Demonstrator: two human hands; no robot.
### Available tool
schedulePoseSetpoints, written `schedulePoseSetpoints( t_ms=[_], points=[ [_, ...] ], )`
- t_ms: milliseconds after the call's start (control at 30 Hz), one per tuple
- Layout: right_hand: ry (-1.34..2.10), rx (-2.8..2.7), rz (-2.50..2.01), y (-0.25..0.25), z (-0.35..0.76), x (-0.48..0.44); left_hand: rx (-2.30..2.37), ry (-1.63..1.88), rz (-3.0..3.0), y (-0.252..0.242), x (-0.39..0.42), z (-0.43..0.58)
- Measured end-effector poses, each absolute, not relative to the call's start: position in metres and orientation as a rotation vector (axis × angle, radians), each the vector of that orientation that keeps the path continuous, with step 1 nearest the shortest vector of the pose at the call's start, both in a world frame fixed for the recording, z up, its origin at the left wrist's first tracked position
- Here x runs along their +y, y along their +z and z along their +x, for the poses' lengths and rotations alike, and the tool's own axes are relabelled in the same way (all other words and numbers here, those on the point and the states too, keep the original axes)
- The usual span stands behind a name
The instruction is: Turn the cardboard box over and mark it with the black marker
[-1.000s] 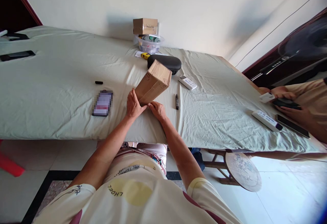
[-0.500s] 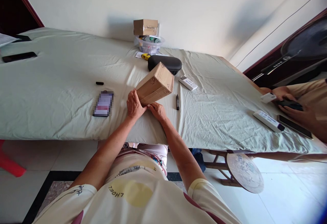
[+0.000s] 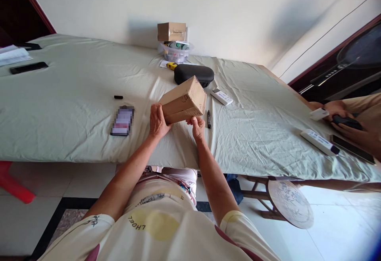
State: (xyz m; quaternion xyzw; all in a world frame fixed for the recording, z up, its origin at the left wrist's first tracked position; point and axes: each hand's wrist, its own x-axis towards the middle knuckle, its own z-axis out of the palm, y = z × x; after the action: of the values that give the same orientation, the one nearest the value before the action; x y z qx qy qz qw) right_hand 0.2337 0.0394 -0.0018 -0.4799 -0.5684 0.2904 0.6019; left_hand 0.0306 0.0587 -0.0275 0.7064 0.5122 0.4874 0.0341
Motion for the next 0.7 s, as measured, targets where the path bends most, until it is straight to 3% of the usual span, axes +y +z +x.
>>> schedulePoseSetpoints(
  t_ms=[467,700],
  points=[
    [0.795,-1.276,-1.176,-0.007,0.248,0.053,1.491,1.472,2.213,-0.024,0.059,0.025],
    [0.853,-0.953,-0.989,-0.003,0.255,0.055,1.37,1.452,2.325,-0.024,0.062,0.018]
  ],
)
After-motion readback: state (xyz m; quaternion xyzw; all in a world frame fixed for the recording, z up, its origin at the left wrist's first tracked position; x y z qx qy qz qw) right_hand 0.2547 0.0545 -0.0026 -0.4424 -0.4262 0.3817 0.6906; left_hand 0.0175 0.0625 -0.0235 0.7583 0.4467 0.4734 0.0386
